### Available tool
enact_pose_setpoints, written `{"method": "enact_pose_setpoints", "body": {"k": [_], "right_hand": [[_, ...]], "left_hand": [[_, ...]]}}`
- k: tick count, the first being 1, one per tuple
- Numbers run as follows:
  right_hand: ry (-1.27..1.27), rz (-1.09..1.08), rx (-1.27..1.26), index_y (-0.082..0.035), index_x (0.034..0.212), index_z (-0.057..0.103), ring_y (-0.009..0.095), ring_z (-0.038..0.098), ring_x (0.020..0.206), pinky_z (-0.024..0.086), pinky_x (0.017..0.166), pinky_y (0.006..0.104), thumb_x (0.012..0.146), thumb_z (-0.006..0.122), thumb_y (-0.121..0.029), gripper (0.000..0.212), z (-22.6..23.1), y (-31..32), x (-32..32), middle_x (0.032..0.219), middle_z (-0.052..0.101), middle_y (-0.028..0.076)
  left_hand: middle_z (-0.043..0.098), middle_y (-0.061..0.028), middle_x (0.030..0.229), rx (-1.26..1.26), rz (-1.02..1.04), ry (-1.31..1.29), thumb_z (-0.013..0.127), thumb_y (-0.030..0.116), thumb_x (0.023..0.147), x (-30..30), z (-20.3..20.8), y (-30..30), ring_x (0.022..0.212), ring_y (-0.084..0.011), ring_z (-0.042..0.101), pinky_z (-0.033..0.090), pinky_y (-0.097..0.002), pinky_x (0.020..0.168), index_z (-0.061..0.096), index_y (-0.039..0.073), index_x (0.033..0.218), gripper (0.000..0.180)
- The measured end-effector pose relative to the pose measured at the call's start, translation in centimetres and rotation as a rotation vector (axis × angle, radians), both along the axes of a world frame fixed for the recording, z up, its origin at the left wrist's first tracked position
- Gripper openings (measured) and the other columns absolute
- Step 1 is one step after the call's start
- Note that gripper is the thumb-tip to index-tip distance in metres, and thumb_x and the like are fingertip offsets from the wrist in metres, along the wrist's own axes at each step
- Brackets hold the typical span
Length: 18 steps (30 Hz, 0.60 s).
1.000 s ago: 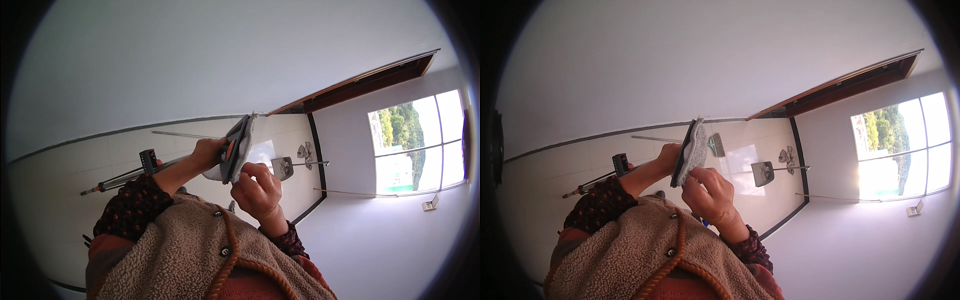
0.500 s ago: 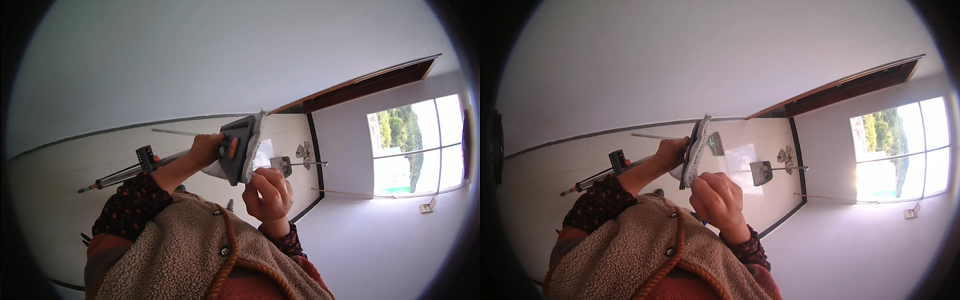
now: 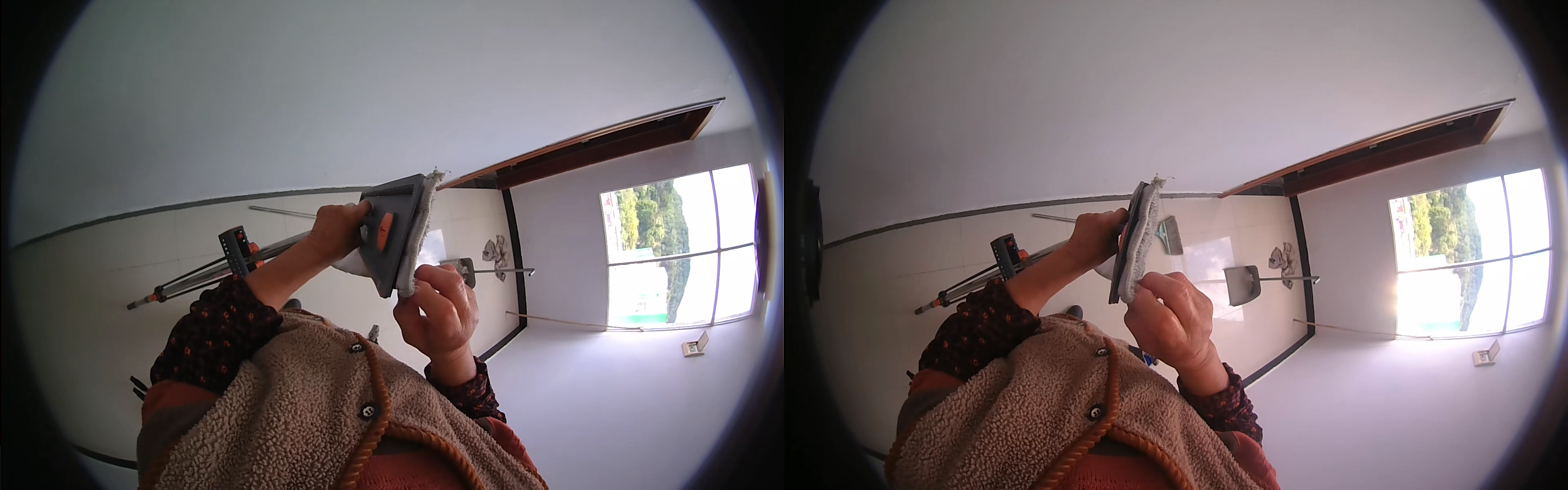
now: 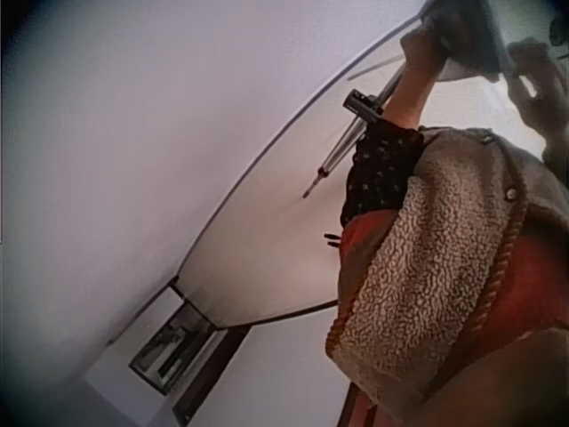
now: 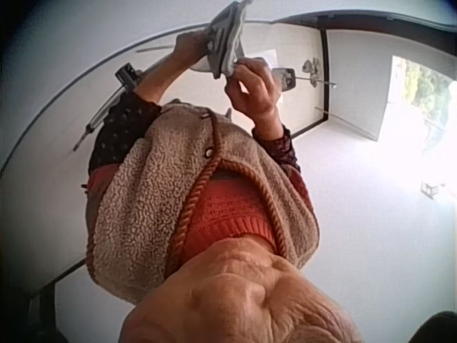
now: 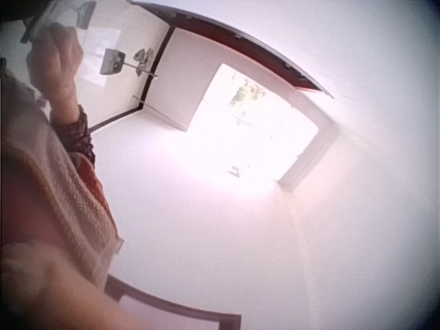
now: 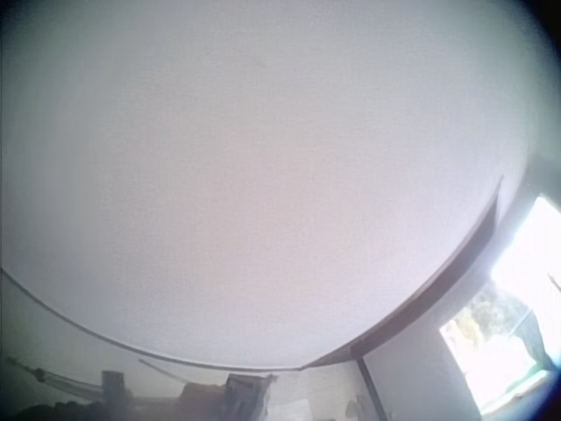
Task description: The person prepares a mop by removing and washing the mop head in a pink bucket, then reattaches it. They mop the tiled floor in a hallway and a bedroom, moving around furniture and along walls.
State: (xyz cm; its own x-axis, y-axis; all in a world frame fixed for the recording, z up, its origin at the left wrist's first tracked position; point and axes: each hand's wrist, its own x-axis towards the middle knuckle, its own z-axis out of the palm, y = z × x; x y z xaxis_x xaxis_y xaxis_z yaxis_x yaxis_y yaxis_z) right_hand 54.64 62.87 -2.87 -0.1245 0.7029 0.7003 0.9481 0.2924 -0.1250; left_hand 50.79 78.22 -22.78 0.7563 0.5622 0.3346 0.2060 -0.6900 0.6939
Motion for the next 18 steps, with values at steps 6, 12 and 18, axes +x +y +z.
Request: {"method": "enact_pose_setpoints", "body": {"k": [6, 12, 18], "right_hand": [[0.258, 0.045, -0.022, 0.001, 0.108, 0.062, 0.026, 0.063, 0.065, 0.049, 0.053, 0.0326, 0.068, 0.074, 0.000, 0.042, 0.7, -0.4, -1.1, 0.087, 0.064, 0.011], [0.135, 0.085, -0.014, -0.004, 0.121, 0.061, 0.023, 0.058, 0.060, 0.046, 0.050, 0.0328, 0.070, 0.075, -0.002, 0.053, -0.6, 0.1, -0.5, 0.081, 0.062, 0.010], [0.323, 0.041, -0.098, 0.000, 0.118, 0.063, 0.024, 0.061, 0.068, 0.050, 0.057, 0.0320, 0.078, 0.076, -0.010, 0.044, -3.3, -1.6, 1.2, 0.086, 0.064, 0.012]], "left_hand": [[0.066, -0.0094, 0.070, 0.013, 0.059, -0.063, 0.069, 0.027, 0.082, -0.1, -0.2, 0.0, 0.066, -0.0318, 0.068, 0.053, -0.0426, 0.058, 0.059, 0.013, 0.090, 0.019], [0.067, -0.0088, 0.070, 0.005, 0.048, -0.035, 0.069, 0.025, 0.080, 0.0, 0.1, -0.3, 0.066, -0.0313, 0.068, 0.053, -0.0420, 0.058, 0.060, 0.014, 0.091, 0.018], [0.068, -0.0091, 0.070, -0.177, -0.061, -0.027, 0.072, 0.022, 0.074, -0.9, 1.4, 0.3, 0.071, -0.0330, 0.070, 0.055, -0.0434, 0.064, 0.060, 0.013, 0.101, 0.031]]}}
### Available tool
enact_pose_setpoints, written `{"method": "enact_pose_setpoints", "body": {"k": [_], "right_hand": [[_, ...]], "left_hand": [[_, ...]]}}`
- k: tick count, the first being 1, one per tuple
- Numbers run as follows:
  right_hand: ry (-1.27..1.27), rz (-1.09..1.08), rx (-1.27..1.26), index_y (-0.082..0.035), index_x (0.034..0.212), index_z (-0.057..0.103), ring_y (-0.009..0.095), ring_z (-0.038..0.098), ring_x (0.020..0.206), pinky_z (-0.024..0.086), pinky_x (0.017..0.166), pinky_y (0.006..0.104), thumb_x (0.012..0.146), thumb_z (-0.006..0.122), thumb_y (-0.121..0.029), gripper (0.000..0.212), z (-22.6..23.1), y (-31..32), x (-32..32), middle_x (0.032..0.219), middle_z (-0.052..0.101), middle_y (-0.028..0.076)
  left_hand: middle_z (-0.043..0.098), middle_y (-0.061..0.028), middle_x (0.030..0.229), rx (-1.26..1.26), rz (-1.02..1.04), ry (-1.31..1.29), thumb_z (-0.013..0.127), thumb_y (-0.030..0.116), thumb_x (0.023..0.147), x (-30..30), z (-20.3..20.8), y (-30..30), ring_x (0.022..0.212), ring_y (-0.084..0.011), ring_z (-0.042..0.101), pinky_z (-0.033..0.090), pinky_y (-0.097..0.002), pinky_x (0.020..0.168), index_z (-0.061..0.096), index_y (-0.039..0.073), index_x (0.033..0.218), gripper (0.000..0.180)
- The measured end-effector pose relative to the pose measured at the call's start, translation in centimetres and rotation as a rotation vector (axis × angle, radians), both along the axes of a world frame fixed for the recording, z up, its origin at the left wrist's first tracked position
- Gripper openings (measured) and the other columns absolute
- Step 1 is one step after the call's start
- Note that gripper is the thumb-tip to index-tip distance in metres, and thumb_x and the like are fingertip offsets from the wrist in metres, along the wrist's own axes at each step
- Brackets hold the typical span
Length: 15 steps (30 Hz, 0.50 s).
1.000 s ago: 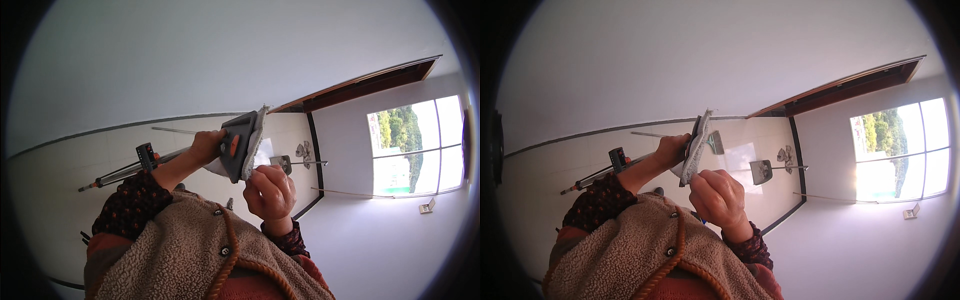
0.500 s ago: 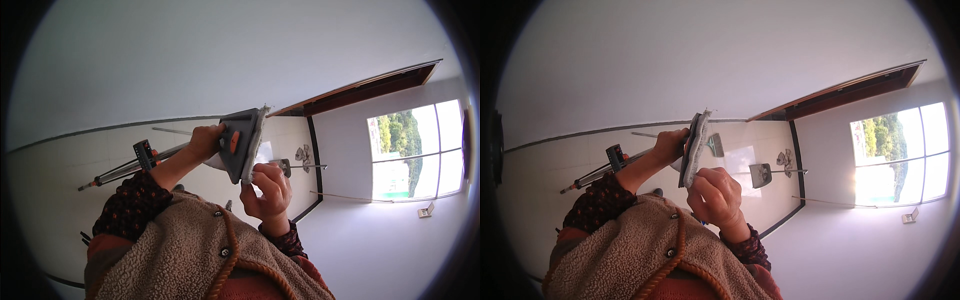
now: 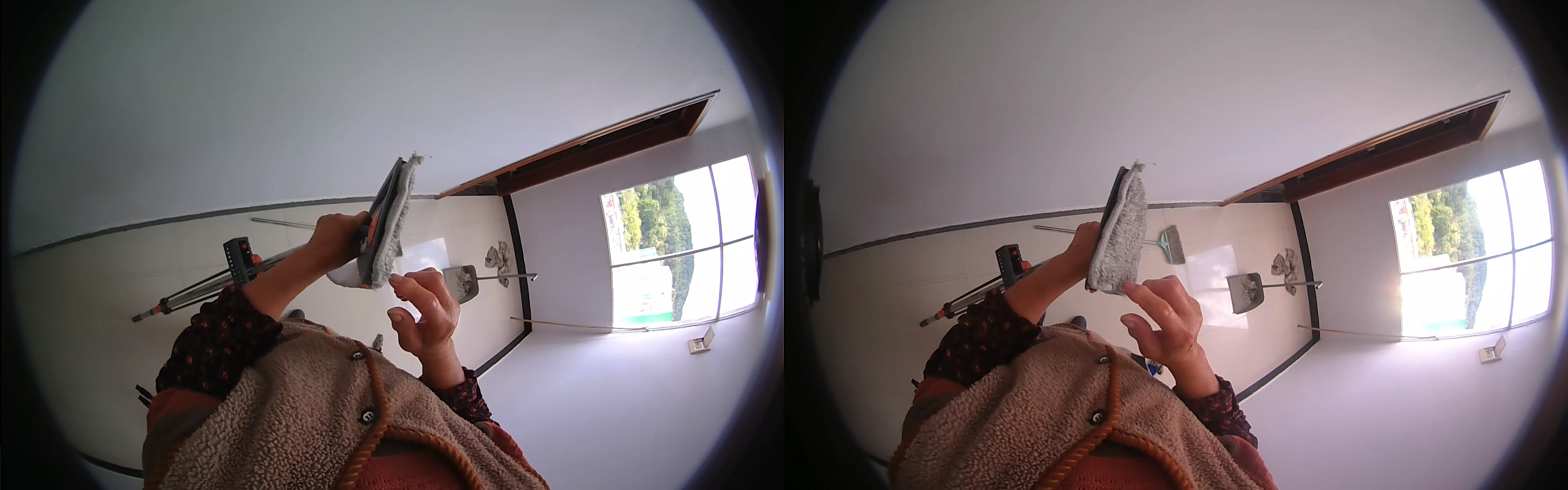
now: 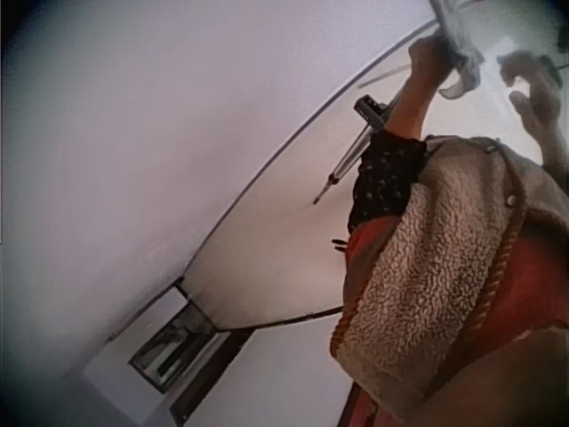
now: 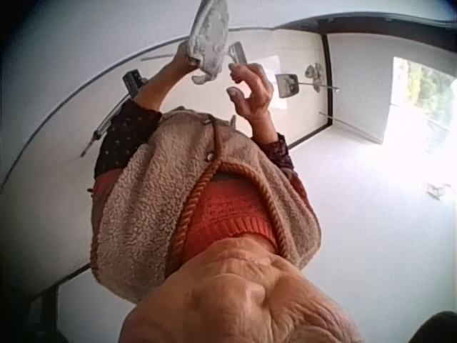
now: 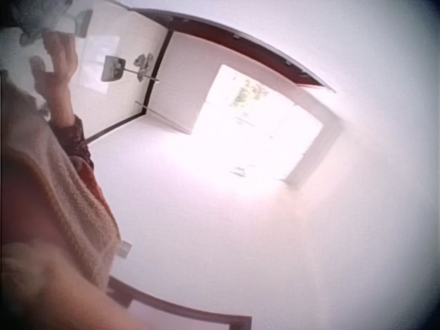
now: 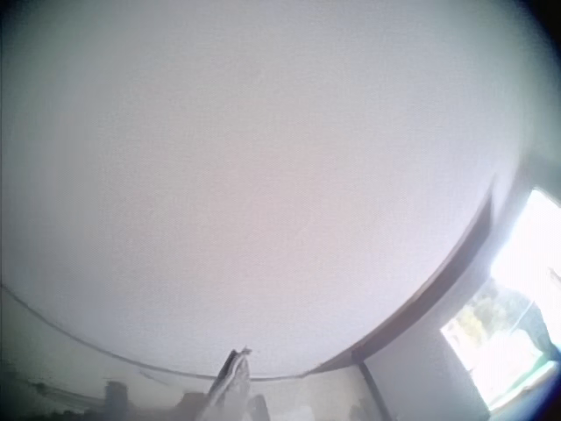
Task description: The person prepares a mop by removing and washing the mop head in a pink bucket, then reattaches it. They mop the tiled floor in a hallway and a bedroom, moving around furniture and along walls.
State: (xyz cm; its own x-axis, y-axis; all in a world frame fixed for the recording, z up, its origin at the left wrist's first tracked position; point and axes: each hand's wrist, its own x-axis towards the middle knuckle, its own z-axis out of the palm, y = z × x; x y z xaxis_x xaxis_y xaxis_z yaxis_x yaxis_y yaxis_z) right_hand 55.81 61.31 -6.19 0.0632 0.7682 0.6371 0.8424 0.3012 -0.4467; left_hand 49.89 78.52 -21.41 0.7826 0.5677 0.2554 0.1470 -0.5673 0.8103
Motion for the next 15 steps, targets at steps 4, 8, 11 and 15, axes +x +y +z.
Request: {"method": "enact_pose_setpoints", "body": {"k": [4, 8, 11, 15], "right_hand": [[0.379, -0.134, -0.020, 0.001, 0.130, 0.055, 0.024, 0.063, 0.095, 0.053, 0.079, 0.0345, 0.091, 0.071, -0.023, 0.049, -0.4, 1.2, 0.8, 0.109, 0.064, 0.017], [0.525, -0.249, -0.250, -0.003, 0.140, 0.048, 0.026, 0.061, 0.116, 0.052, 0.091, 0.0381, 0.090, 0.073, -0.022, 0.060, -3.4, 0.2, 3.3, 0.130, 0.060, 0.016], [0.457, -0.312, -0.273, -0.002, 0.132, 0.052, 0.025, 0.065, 0.106, 0.054, 0.084, 0.0354, 0.085, 0.077, -0.017, 0.055, -5.7, -1.4, 2.4, 0.119, 0.064, 0.017], [0.422, -0.538, -0.270, -0.002, 0.098, 0.061, 0.021, 0.067, 0.079, 0.054, 0.069, 0.0312, 0.082, 0.080, -0.017, 0.029, -9.5, -4.9, 2.4, 0.088, 0.066, 0.012]], "left_hand": [[0.058, -0.0111, 0.125, -0.164, -0.296, -0.224, 0.070, 0.025, 0.085, -0.4, -4.9, 2.2, 0.120, -0.0294, 0.053, 0.040, -0.0450, 0.103, 0.058, 0.011, 0.127, 0.046], [0.054, -0.0115, 0.134, 0.374, -0.280, -0.171, 0.067, 0.022, 0.089, -1.1, -4.2, 3.7, 0.126, -0.0297, 0.048, 0.035, -0.0454, 0.109, 0.057, 0.008, 0.129, 0.043], [0.055, -0.0115, 0.133, 0.218, -0.186, -0.130, 0.067, 0.022, 0.089, -1.9, -2.7, 5.3, 0.126, -0.0297, 0.049, 0.036, -0.0453, 0.109, 0.057, 0.008, 0.128, 0.043], [0.055, -0.0115, 0.132, 0.151, -0.008, -0.118, 0.067, 0.021, 0.089, -3.9, 0.1, 8.2, 0.125, -0.0298, 0.049, 0.036, -0.0451, 0.108, 0.057, 0.007, 0.128, 0.042]]}}
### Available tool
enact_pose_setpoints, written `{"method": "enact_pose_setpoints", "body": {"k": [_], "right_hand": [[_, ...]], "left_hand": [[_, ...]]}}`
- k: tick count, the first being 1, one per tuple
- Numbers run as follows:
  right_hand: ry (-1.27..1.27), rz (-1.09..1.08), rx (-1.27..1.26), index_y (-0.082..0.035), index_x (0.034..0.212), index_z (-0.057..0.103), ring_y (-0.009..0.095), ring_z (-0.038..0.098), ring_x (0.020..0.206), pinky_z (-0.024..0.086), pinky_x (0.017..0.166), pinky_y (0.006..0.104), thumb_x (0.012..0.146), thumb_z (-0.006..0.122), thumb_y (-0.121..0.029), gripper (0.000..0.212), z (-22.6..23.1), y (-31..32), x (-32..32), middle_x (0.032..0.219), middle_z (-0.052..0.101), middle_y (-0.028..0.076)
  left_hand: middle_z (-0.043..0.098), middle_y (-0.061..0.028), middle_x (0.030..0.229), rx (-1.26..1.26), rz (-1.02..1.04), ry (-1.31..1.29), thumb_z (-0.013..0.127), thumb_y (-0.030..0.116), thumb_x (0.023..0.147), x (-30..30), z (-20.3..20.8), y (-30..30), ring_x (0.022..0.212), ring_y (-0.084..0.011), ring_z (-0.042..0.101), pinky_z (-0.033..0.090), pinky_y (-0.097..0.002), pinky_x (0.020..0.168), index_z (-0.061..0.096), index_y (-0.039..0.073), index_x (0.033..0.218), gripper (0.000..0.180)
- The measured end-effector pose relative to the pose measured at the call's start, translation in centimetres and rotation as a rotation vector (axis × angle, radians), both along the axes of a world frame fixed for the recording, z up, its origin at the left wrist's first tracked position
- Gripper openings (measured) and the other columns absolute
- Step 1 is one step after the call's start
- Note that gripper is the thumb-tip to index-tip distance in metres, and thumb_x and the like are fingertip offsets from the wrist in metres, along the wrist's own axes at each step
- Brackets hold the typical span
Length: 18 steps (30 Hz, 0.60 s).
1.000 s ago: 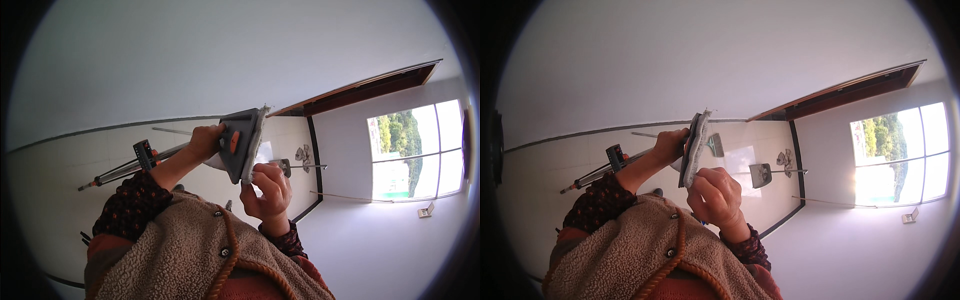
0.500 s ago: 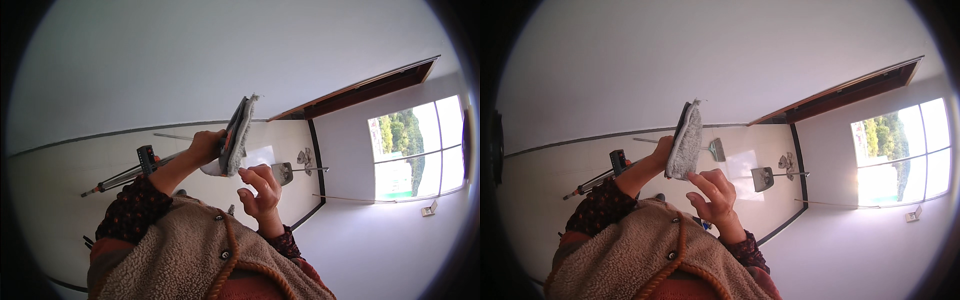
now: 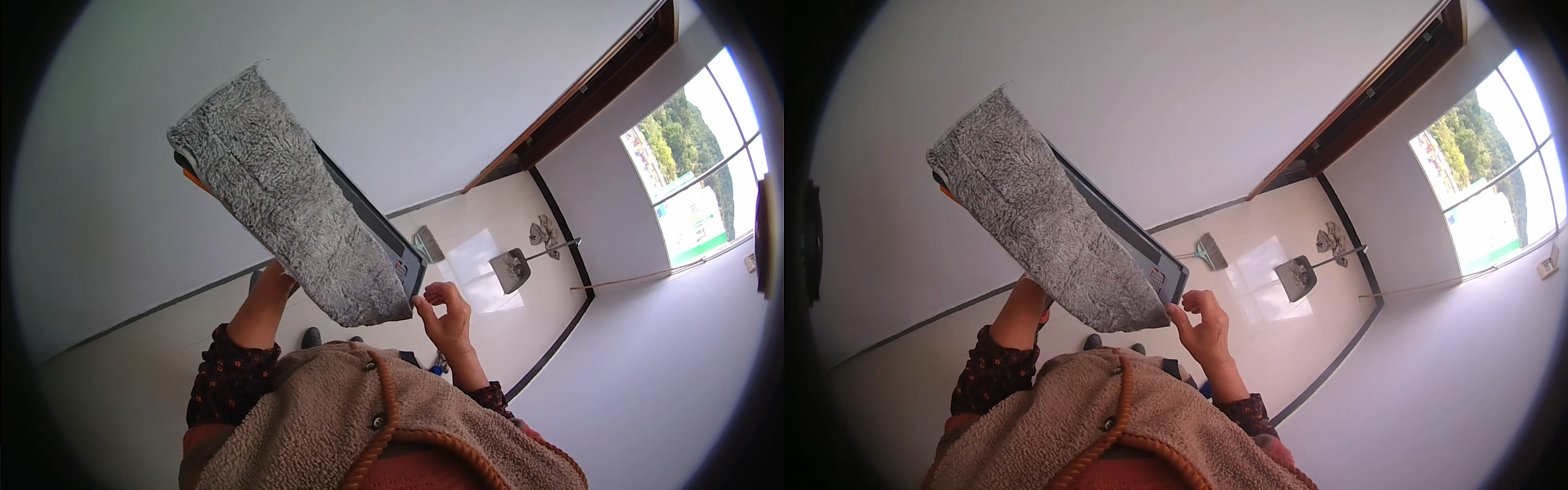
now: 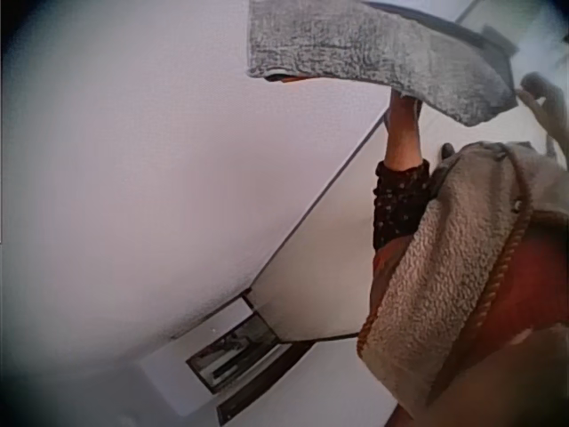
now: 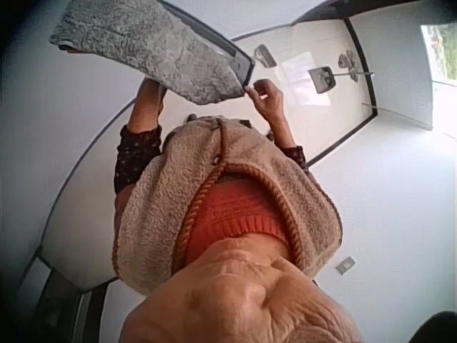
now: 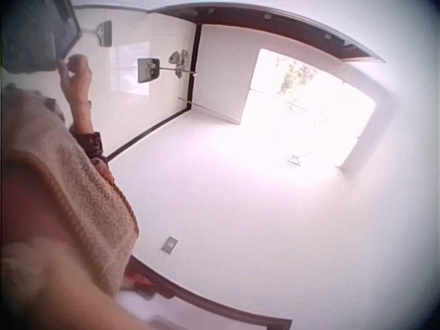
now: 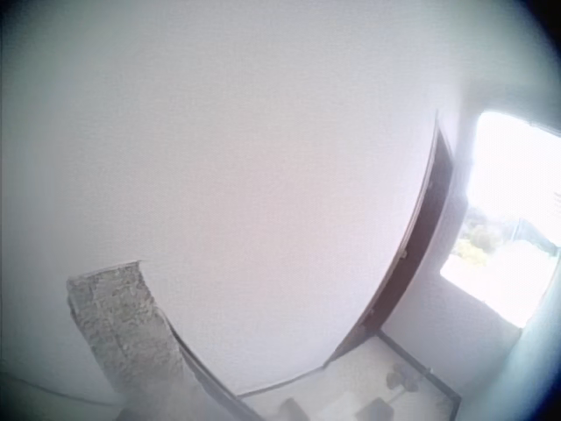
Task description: The person prepares a mop by removing and washing the mop head in a pink bucket, then reattaches it. They mop the tiled floor in a hallway and a bedroom, moving around furniture and along walls.
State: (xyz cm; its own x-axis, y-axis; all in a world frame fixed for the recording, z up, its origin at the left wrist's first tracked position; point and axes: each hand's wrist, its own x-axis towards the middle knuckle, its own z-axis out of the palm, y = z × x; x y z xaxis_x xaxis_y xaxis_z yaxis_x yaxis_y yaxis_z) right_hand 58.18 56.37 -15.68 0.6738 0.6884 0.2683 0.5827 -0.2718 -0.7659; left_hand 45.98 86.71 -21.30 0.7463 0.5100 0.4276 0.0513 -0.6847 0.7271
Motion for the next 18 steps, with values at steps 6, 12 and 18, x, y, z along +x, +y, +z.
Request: {"method": "enact_pose_setpoints", "body": {"k": [6, 12, 18], "right_hand": [[0.738, 0.349, -0.306, 0.001, 0.141, 0.048, 0.032, 0.059, 0.122, 0.047, 0.102, 0.0428, 0.085, 0.076, -0.043, 0.076, -5.0, -3.4, -1.3, 0.132, 0.060, 0.019], [1.441, 0.384, 0.423, -0.001, 0.132, 0.057, 0.023, 0.060, 0.117, 0.045, 0.103, 0.0386, 0.096, 0.066, -0.026, 0.044, -4.0, 2.7, -3.2, 0.129, 0.063, 0.009], [1.119, 0.114, 0.788, 0.000, 0.116, 0.066, 0.018, 0.066, 0.102, 0.051, 0.093, 0.0353, 0.098, 0.057, -0.017, 0.026, 4.9, -4.0, 0.8, 0.111, 0.070, 0.008]], "left_hand": [[0.055, -0.0115, 0.131, -0.006, 0.092, -0.013, 0.067, 0.020, 0.089, -1.5, 3.4, 2.6, 0.124, -0.0298, 0.050, 0.037, -0.0449, 0.107, 0.057, 0.007, 0.127, 0.041], [0.056, -0.0115, 0.130, -0.005, 0.048, -0.007, 0.067, 0.020, 0.089, 0.1, 4.3, 1.7, 0.124, -0.0298, 0.050, 0.037, -0.0447, 0.106, 0.058, 0.007, 0.127, 0.041], [0.056, -0.0115, 0.129, -0.013, -0.009, 0.046, 0.067, 0.019, 0.089, 1.1, 3.7, 0.1, 0.123, -0.0299, 0.051, 0.038, -0.0444, 0.105, 0.058, 0.006, 0.126, 0.040]]}}
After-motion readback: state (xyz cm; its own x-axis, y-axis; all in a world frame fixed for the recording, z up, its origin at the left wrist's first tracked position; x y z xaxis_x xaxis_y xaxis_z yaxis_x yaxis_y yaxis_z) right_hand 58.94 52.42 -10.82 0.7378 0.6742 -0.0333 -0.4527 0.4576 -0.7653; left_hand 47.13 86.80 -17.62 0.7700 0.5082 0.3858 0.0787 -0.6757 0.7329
